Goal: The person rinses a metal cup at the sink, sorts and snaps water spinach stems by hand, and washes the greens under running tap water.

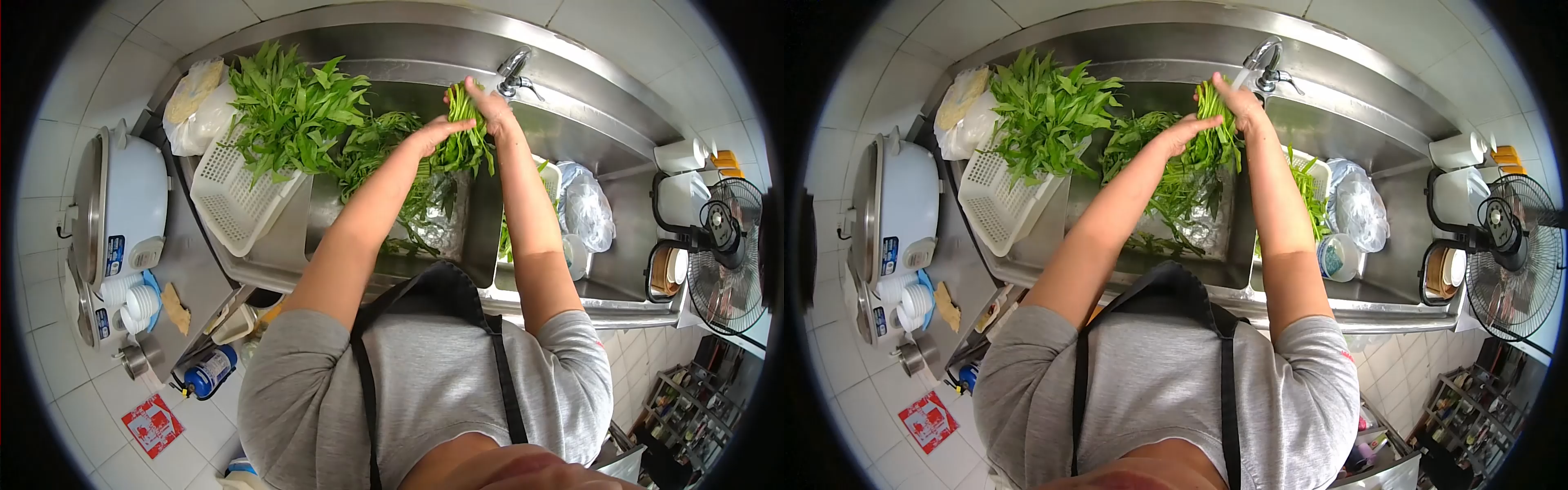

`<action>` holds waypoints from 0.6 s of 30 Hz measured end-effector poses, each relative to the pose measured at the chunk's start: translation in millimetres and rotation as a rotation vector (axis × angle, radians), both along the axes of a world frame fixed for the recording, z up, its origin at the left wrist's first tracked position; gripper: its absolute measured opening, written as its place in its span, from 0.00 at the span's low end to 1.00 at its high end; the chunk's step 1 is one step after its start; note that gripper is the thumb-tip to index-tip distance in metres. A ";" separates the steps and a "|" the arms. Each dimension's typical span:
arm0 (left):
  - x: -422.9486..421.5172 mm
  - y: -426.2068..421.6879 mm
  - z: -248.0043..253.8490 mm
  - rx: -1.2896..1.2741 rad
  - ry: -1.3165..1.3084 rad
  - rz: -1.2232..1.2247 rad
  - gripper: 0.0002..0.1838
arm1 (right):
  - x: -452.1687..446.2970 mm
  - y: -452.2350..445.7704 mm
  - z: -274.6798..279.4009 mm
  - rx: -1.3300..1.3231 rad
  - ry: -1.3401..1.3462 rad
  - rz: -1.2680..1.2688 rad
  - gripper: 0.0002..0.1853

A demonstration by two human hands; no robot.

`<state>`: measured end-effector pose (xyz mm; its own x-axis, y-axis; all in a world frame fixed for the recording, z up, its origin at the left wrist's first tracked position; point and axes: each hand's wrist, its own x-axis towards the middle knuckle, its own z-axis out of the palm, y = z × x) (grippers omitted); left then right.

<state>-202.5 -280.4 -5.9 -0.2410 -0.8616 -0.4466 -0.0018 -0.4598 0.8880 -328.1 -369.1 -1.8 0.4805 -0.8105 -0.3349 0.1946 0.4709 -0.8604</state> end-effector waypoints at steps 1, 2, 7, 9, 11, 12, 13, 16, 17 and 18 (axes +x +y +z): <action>-1.3 -2.7 -7.4 -0.010 0.057 -0.070 0.44 | 0.4 5.1 6.2 0.013 0.019 0.025 0.20; -4.4 -4.6 -10.7 0.017 0.028 -0.034 0.38 | 0.3 8.6 4.1 -0.044 -0.033 0.004 0.20; -9.1 -11.5 -43.5 -0.051 0.115 -0.049 0.27 | -9.8 15.2 11.7 -0.283 0.232 0.073 0.27; -10.6 -11.3 -46.9 -0.053 0.093 0.056 0.27 | -14.8 13.0 5.9 -0.147 0.053 -0.010 0.31; -12.6 -10.0 -49.2 -0.019 0.074 0.070 0.29 | -14.4 9.3 -7.9 -0.118 0.005 -0.029 0.34; -13.9 -9.9 -49.5 -0.014 0.144 0.078 0.30 | -12.6 7.6 -14.9 -0.162 0.098 -0.043 0.33; -15.5 -8.9 -50.2 -0.008 0.215 0.086 0.31 | -12.5 6.3 -21.7 -0.203 0.191 -0.057 0.33; -20.7 -5.8 -48.9 -0.061 0.152 0.117 0.32 | -13.9 17.5 -0.9 -0.273 0.302 0.049 0.26; -21.3 -3.8 -45.0 -0.059 0.149 0.114 0.32 | -15.4 16.6 -4.5 -0.315 0.401 0.048 0.24; -21.3 -2.7 -40.5 -0.020 0.154 0.159 0.32 | -15.0 11.5 -12.2 -0.285 0.300 -0.027 0.20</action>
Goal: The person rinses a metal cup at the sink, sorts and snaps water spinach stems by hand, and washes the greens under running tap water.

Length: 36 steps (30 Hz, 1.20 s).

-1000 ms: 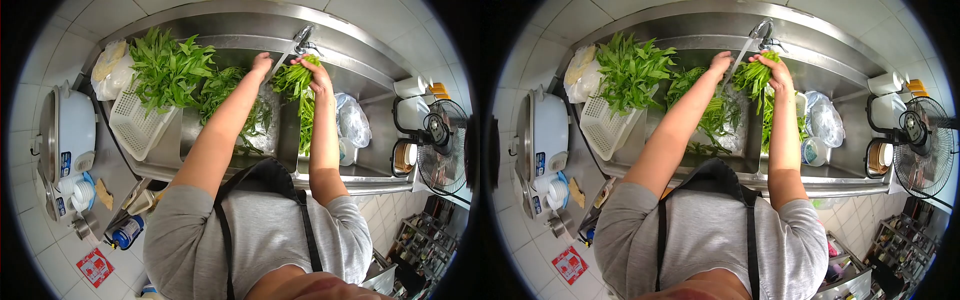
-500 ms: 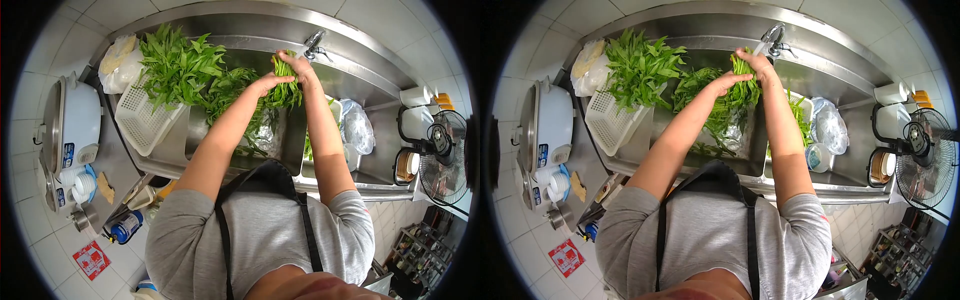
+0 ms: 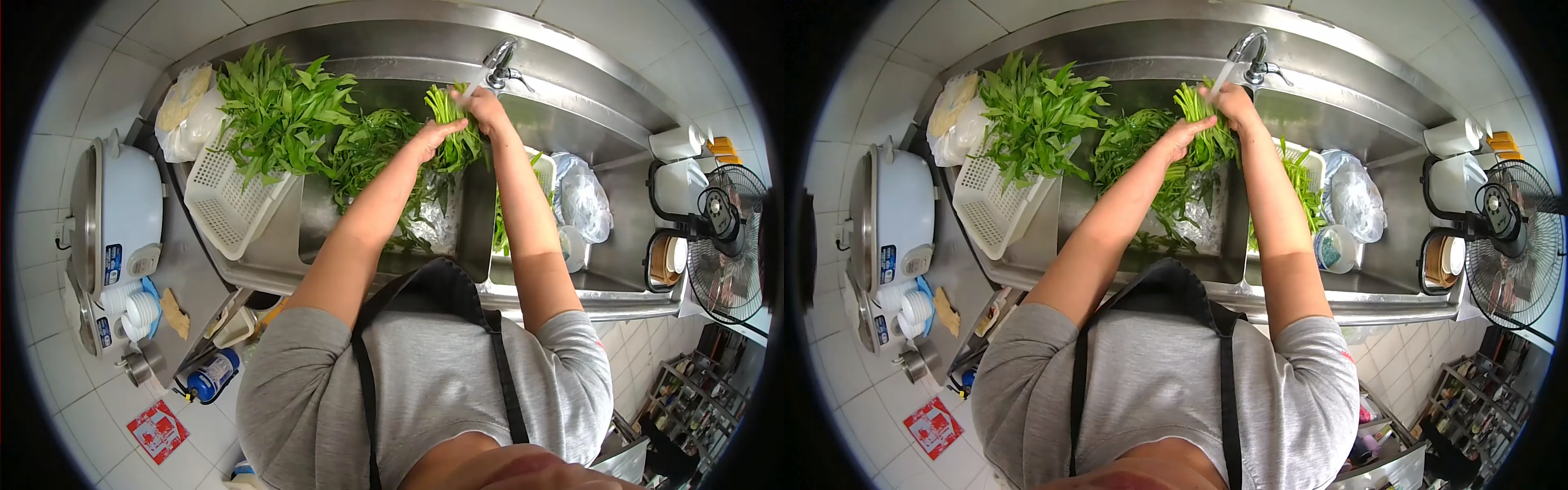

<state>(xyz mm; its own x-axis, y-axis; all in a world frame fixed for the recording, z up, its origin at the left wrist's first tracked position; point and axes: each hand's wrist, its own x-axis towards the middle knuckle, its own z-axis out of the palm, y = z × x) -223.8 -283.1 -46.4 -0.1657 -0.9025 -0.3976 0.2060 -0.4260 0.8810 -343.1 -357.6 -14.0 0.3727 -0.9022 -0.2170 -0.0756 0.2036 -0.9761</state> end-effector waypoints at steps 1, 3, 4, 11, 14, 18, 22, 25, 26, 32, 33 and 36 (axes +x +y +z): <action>1.0 0.4 5.0 0.040 0.008 0.043 0.32 | -1.5 -2.8 -5.0 -0.001 -0.003 0.000 0.20; 2.3 -10.2 -15.1 0.044 0.040 0.116 0.32 | -1.2 1.1 -3.4 0.196 -0.381 -0.115 0.17; 2.8 -15.0 -27.6 0.048 0.075 0.186 0.31 | -2.6 0.7 -0.2 0.253 -0.431 -0.098 0.15; 13.2 -1.3 3.0 0.039 0.203 0.091 0.31 | -1.7 10.3 14.9 0.172 -0.528 0.024 0.13; 16.9 -7.1 -15.3 0.126 0.147 0.137 0.30 | -1.9 4.6 -0.4 0.144 -0.505 -0.101 0.12; 12.4 5.5 21.1 -0.014 0.017 0.063 0.29 | 7.7 10.5 -3.6 0.060 -0.318 -0.157 0.17; 13.0 -8.9 -3.5 -0.141 -0.149 -0.028 0.27 | 6.9 13.9 -1.9 -0.127 -0.032 -0.095 0.26; 8.4 -16.4 -1.6 -0.155 -0.534 -0.121 0.25 | -1.2 14.3 -4.5 -0.059 0.019 -0.010 0.26; 7.0 -15.8 10.8 -0.075 -0.617 -0.201 0.27 | -5.6 12.7 -8.3 -0.032 -0.104 -0.029 0.23; 19.1 -14.4 24.5 -0.006 -0.120 -0.290 0.39 | -16.6 7.3 -2.8 0.035 -0.242 -0.006 0.17; 22.5 -16.0 26.0 0.025 -0.118 -0.350 0.42 | -16.5 7.4 0.4 -0.073 -0.197 0.087 0.16; 27.9 -22.9 39.9 0.038 -0.141 -0.471 0.45 | -13.6 8.3 2.1 -0.103 -0.046 0.078 0.20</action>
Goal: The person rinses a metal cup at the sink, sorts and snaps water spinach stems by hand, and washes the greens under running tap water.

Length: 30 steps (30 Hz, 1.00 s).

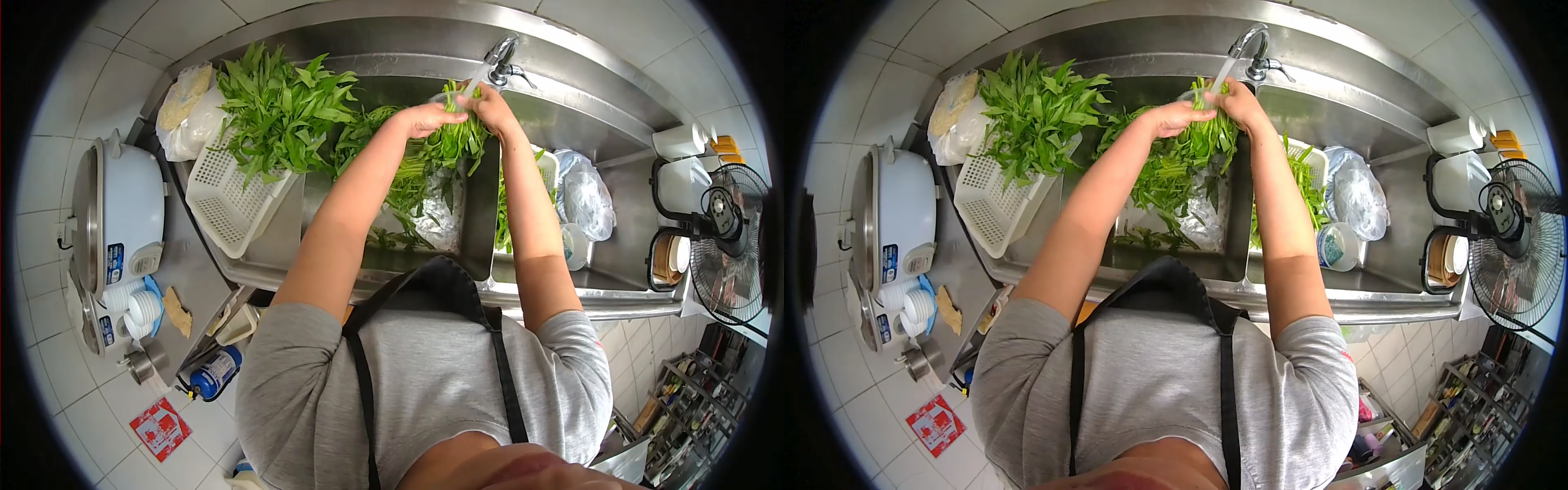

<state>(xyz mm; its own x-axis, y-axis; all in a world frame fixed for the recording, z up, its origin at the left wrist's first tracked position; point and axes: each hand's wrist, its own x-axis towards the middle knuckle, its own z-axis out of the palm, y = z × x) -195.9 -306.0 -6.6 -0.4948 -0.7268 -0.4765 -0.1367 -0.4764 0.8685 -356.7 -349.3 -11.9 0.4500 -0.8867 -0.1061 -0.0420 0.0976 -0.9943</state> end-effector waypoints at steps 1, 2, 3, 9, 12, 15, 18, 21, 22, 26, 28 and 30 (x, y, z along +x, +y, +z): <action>0.7 -1.7 6.1 0.005 -0.039 -0.032 0.43 | 1.2 -0.6 0.1 -0.048 0.011 -0.016 0.23; 0.0 -3.9 10.2 0.031 -0.088 -0.006 0.42 | 1.9 -1.2 -0.5 -0.048 0.010 -0.015 0.23; 1.8 -5.5 14.2 0.031 -0.089 -0.005 0.42 | 2.7 -1.7 -1.2 -0.014 -0.083 -0.017 0.25; -0.7 -29.5 7.1 -0.034 -0.001 -0.252 0.44 | -2.1 -4.0 7.8 0.290 -0.431 0.102 0.27; -8.3 -21.8 -2.2 -0.133 -0.127 -0.024 0.47 | -2.6 -10.5 5.4 0.275 -0.337 -0.001 0.22; -2.1 -29.6 -24.1 -0.041 -0.082 0.035 0.51 | -5.0 -18.0 4.3 0.252 -0.454 -0.035 0.19; -3.0 -19.8 -20.1 -0.005 -0.003 0.061 0.53 | -5.9 -24.5 7.5 0.255 -0.555 -0.172 0.20; -17.9 11.1 -14.0 -0.011 -0.068 0.285 0.55 | -8.7 -22.5 17.9 0.205 -0.543 -0.211 0.20; -22.3 21.2 -16.8 0.068 -0.007 0.497 0.55 | -7.9 -20.1 19.6 0.187 -0.549 -0.218 0.20; -18.6 39.2 -86.2 0.275 0.232 0.728 0.41 | 1.4 -12.8 18.5 0.162 -0.617 -0.250 0.18; -15.4 56.8 -98.6 0.352 0.276 0.874 0.35 | 3.6 -15.3 9.4 0.153 -0.662 -0.201 0.18; 2.8 72.7 -109.1 0.346 0.449 0.625 0.26 | 6.7 -10.4 13.1 0.152 -0.641 -0.176 0.20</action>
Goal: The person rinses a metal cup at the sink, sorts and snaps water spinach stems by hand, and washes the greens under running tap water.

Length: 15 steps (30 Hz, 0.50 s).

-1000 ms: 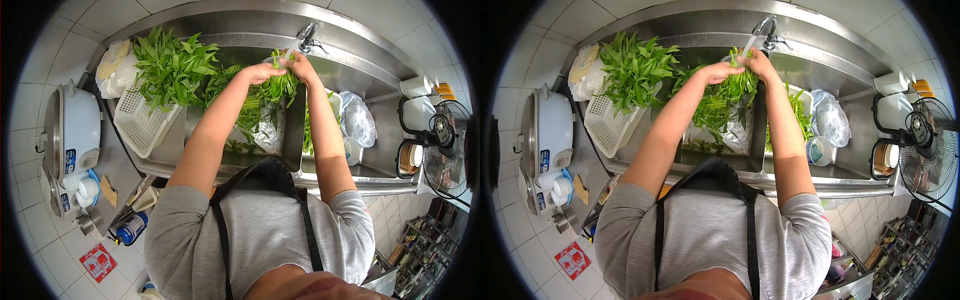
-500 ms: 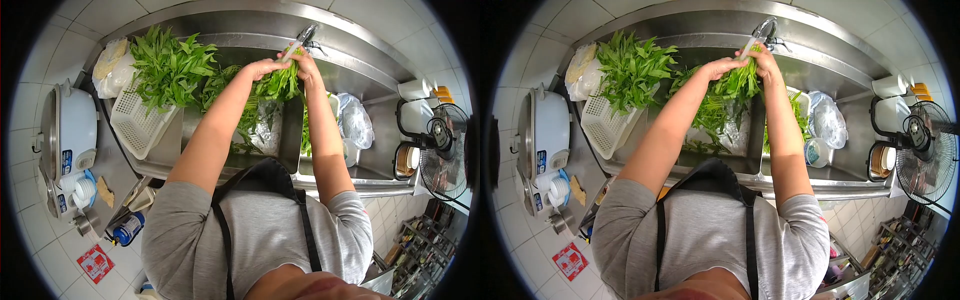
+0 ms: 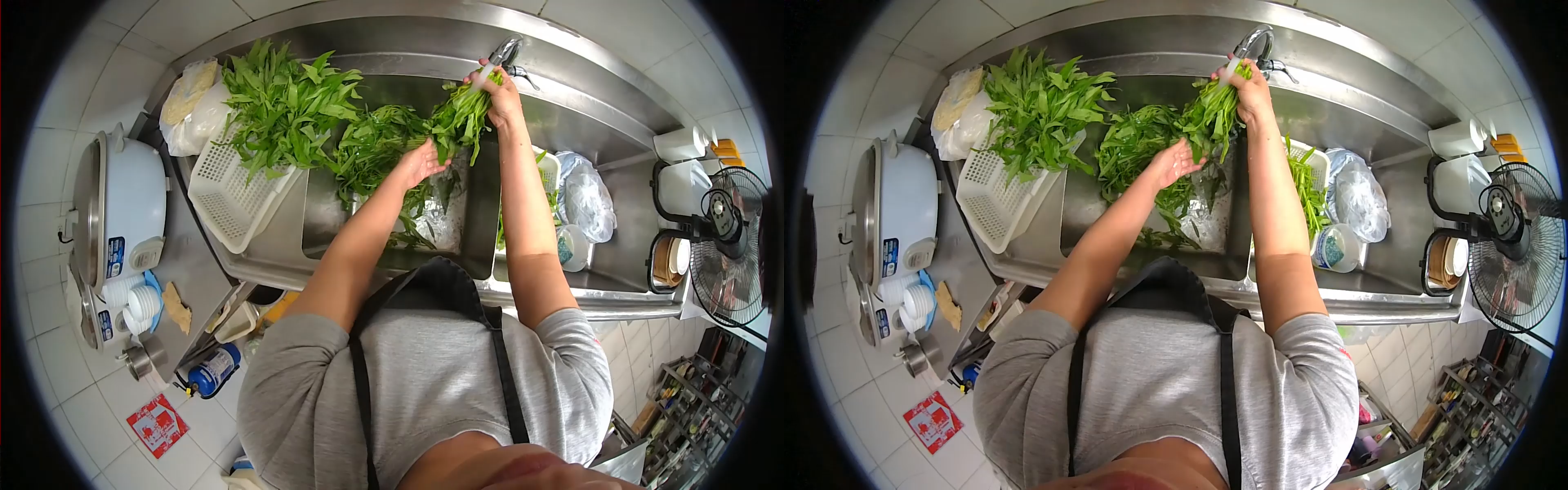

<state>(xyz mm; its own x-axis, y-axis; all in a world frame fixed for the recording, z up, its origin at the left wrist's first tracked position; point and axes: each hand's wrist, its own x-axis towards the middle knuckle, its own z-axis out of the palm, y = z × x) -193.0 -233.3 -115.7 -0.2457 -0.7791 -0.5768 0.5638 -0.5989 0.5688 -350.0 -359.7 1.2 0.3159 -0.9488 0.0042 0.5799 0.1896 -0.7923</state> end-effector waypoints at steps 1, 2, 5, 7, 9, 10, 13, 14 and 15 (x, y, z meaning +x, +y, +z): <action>8.2 8.6 -3.4 -0.001 -0.001 0.002 0.26 | -0.2 5.9 7.4 -0.001 -0.001 0.002 0.20; 17.3 17.4 -3.5 -0.028 -0.018 -0.038 0.24 | -0.6 11.1 14.9 -0.001 0.083 0.053 0.20; 43.9 21.6 -10.5 0.023 -0.122 -0.070 0.20 | 2.7 16.0 14.7 -0.029 0.186 0.127 0.19; 50.2 18.2 2.3 0.091 -0.576 0.086 0.19 | 7.9 12.8 9.8 -0.064 0.261 0.105 0.20; 44.8 7.1 30.4 -0.055 -0.829 0.114 0.24 | 12.5 13.6 7.4 -0.086 0.295 0.097 0.20; 34.7 3.0 47.2 -0.184 -0.911 0.171 0.26 | 14.6 14.0 7.9 -0.087 0.339 0.106 0.19; 3.9 -23.3 69.0 -0.651 -1.123 0.168 0.46 | 20.9 12.1 3.8 -0.109 0.397 0.074 0.18; -10.3 -26.0 84.9 -0.711 -1.198 0.089 0.52 | 22.5 10.9 0.7 -0.040 0.342 0.060 0.18; -24.3 -32.9 95.3 -0.681 -1.219 0.025 0.57 | 23.0 12.3 2.3 0.029 0.288 0.043 0.18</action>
